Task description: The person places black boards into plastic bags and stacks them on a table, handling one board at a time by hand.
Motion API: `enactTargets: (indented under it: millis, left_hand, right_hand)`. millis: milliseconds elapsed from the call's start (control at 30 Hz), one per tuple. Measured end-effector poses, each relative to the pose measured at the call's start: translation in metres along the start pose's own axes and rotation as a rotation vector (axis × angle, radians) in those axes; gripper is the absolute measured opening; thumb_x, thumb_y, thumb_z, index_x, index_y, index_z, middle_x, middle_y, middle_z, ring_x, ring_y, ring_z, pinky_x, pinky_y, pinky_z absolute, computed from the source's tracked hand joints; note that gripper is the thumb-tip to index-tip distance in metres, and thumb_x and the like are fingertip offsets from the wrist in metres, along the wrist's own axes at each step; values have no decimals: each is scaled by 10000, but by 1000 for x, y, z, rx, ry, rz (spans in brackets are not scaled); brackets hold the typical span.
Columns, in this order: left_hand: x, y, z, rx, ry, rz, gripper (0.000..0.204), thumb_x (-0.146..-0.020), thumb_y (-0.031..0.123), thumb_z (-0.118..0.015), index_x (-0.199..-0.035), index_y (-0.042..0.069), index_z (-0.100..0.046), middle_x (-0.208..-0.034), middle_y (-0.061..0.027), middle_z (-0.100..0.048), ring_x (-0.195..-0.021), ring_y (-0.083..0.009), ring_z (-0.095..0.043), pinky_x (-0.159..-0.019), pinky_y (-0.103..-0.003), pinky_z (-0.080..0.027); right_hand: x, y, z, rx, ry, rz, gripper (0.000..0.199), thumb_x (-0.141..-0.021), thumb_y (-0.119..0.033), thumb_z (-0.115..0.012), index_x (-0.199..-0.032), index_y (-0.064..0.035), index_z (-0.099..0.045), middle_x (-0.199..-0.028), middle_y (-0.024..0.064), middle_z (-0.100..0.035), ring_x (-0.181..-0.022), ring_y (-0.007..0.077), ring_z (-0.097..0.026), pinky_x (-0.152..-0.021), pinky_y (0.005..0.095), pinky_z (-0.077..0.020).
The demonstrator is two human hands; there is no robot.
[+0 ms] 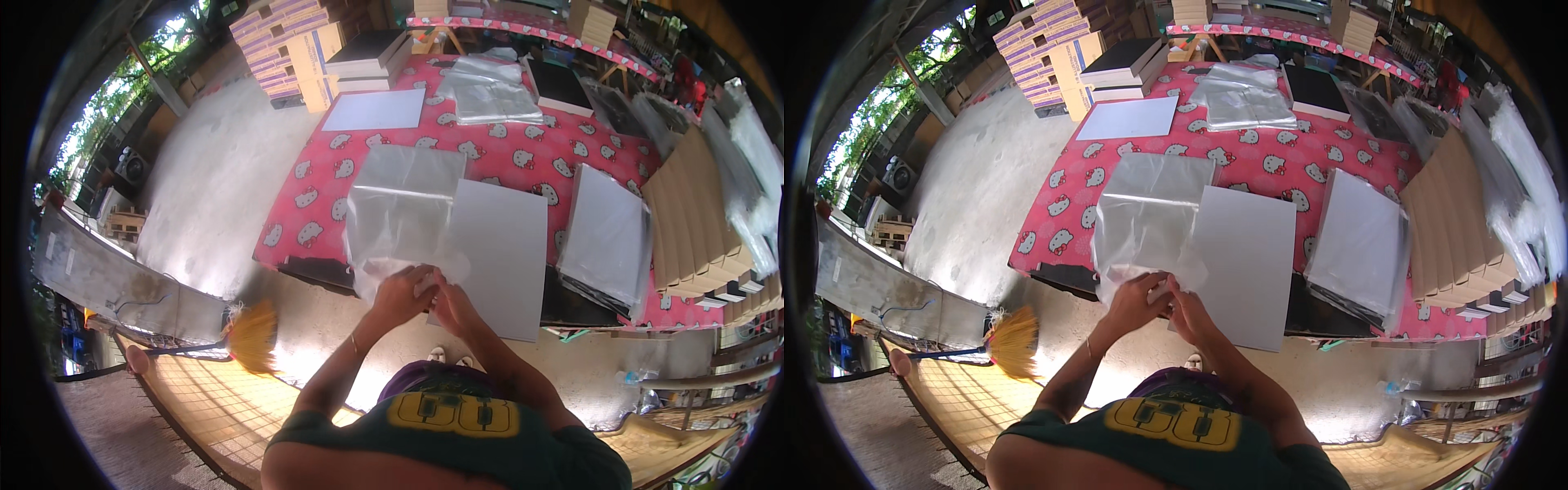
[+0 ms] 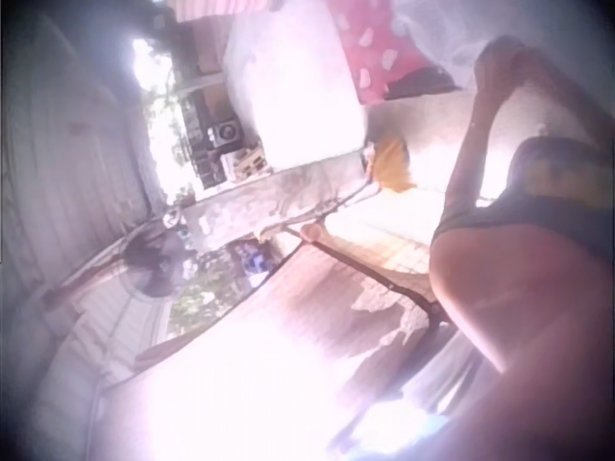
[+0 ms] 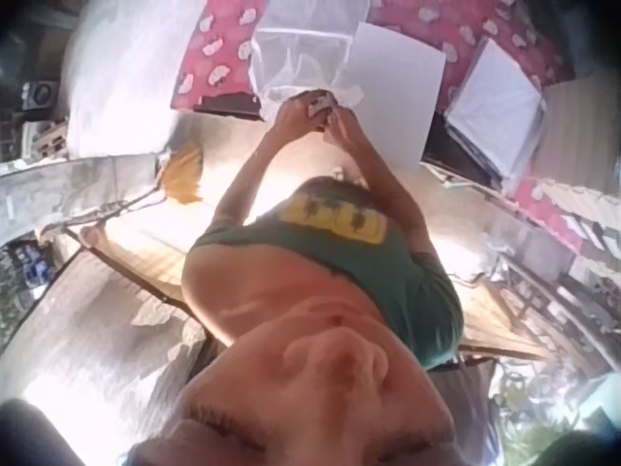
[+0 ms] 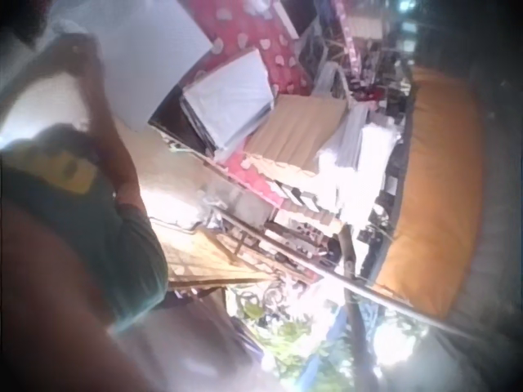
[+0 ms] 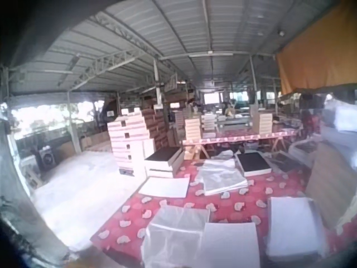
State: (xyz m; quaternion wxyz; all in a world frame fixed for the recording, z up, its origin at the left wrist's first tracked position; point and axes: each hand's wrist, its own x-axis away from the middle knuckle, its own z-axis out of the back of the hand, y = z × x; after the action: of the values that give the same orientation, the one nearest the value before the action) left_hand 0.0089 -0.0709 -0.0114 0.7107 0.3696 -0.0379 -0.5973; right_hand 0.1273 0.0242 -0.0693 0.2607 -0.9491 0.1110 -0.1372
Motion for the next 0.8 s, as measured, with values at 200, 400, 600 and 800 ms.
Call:
enactTargets:
  millis: [200,400,600,800]
  left_hand:
    - [12,-15,-16,302,322,361,197,-868,168,-661,-972,7,-614,-614,-131,-552,-482,-161,-476,-490,-311,-406]
    - [11,-151,30,604,788,612,256,-934,187,-542,-747,13,-527,-684,-30,-502,-625,-137,-438,-534,-313,-395]
    - [-64,-82,126,-141,1320,67,204,-950,172,-491,-1035,-9,-534,-1042,-165,-567,-817,-298,-575,-736,-418,-474]
    - [-60,-107,-1,-46,-2,-63,532,-881,219,-628,-1289,-77,-459,-1245,-312,-520,-1119,-392,-567,-930,-411,-477]
  right_hand:
    - [2,-11,-22,194,192,212,337,-954,-222,-537,-1253,-75,-489,-1180,72,-572,-1025,205,-588,-798,353,-511]
    - [40,-65,86,-288,86,247,334,-956,-274,-477,-1189,-46,-549,-1128,131,-619,-1032,288,-610,-839,413,-531]
    - [130,-147,-10,148,422,889,318,-909,-156,-573,-1191,-12,-535,-1122,117,-618,-1071,238,-593,-922,379,-476]
    - [81,-87,-40,256,384,756,362,-867,-28,-607,-1212,33,-515,-1160,108,-604,-1106,216,-575,-970,353,-442]
